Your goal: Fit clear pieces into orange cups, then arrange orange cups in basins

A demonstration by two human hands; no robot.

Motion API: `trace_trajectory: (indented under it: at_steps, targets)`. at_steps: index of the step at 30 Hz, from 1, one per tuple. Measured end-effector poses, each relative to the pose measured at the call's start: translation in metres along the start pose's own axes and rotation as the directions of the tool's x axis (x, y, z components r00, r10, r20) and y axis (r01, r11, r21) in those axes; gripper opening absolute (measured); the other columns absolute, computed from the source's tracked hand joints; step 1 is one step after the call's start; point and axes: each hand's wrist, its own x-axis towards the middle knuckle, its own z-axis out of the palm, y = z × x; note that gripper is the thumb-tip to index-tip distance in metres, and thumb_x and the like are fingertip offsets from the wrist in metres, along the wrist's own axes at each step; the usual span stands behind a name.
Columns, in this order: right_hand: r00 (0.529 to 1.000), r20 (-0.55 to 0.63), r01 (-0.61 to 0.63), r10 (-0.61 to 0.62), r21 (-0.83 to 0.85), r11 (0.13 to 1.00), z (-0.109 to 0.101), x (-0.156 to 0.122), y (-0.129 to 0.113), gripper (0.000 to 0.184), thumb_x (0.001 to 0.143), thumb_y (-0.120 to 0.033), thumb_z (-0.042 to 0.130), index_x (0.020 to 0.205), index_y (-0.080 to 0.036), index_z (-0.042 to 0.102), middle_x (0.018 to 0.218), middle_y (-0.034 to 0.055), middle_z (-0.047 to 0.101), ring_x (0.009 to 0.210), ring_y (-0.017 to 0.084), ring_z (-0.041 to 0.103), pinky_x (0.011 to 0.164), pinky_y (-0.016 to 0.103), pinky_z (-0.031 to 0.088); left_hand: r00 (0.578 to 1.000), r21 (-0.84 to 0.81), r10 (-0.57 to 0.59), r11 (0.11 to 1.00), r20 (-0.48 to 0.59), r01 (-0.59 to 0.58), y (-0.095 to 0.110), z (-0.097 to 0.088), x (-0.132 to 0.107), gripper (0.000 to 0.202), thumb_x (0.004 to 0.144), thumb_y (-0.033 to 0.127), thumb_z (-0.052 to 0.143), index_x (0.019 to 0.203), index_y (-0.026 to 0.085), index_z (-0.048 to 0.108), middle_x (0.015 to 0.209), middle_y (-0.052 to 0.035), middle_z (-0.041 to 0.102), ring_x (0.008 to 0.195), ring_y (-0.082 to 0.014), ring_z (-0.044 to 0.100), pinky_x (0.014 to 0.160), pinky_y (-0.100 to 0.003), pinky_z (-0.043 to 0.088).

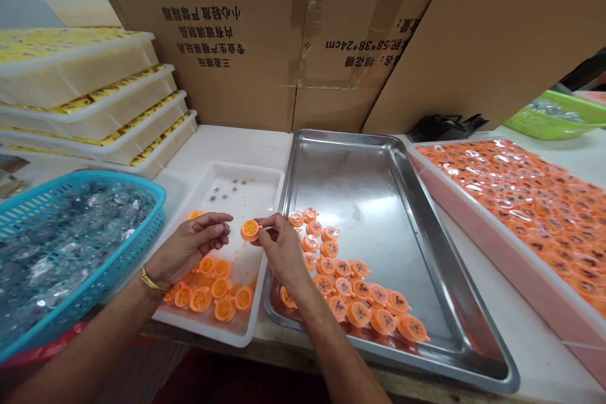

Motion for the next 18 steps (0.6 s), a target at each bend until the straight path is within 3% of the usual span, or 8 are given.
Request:
trace_trajectory:
  at_steps: [5,9,12,15,18]
  targets:
    - [0.999,0.006,-0.033,0.033,0.003,0.999,0.005,-0.005,-0.006,0.015,0.074,-0.029,0.064,0.081,-0.017,0.058,0.097,0.0051,0.068,0.07,0.013,0.066,0.071,0.033,0.059,0.996,-0.237,-0.093,0.967,0.011,0.093,-0.003,0.006,0.0,0.028,0.073,0.023,0.07,0.101,0.018,0.067,0.078,-0.0014,0.061,0.07,-0.0086,0.057,0.065,-0.02,0.047]
    - [1.0,-0.019,-0.019,0.019,0.002,1.0,0.006,-0.006,-0.006,0.014,0.075,-0.028,0.062,0.081,-0.017,0.058,0.097,0.0054,0.068,0.071,0.014,0.066,0.069,0.034,0.059,0.991,-0.29,-0.133,0.947,0.035,0.137,-0.005,0.011,0.002,0.026,0.075,0.02,0.067,0.101,0.018,0.067,0.078,-0.0009,0.061,0.069,-0.0068,0.057,0.065,-0.018,0.047]
    - [0.999,-0.05,-0.002,-0.001,-0.064,0.998,0.006,-0.007,-0.005,0.011,0.076,-0.026,0.06,0.083,-0.017,0.058,0.092,0.0051,0.068,0.073,0.015,0.066,0.07,0.034,0.059,0.995,-0.204,-0.101,0.974,0.004,0.1,-0.006,0.018,0.001,0.027,0.076,0.023,0.066,0.102,0.017,0.067,0.075,-0.0011,0.062,0.067,-0.0075,0.056,0.064,-0.018,0.047]
    - [0.994,-0.088,0.039,-0.058,-0.209,0.977,0.007,-0.008,-0.005,0.009,0.079,-0.025,0.057,0.085,-0.018,0.059,0.085,0.0039,0.068,0.07,0.015,0.066,0.068,0.033,0.057,0.997,0.031,0.021,0.999,-0.079,-0.019,-0.006,0.029,0.001,0.03,0.075,0.028,0.066,0.102,0.015,0.067,0.067,-0.0014,0.063,0.063,-0.0094,0.056,0.061,-0.021,0.047]
    - [0.986,-0.109,0.077,-0.122,-0.348,0.934,0.011,-0.01,-0.006,0.007,0.08,-0.022,0.054,0.083,-0.019,0.06,0.083,0.0039,0.069,0.069,0.015,0.066,0.065,0.03,0.055,0.975,0.255,0.156,0.96,-0.159,-0.113,-0.007,0.039,0.003,0.029,0.072,0.03,0.066,0.096,0.013,0.068,0.065,-0.0012,0.061,0.057,-0.0108,0.056,0.056,-0.024,0.048]
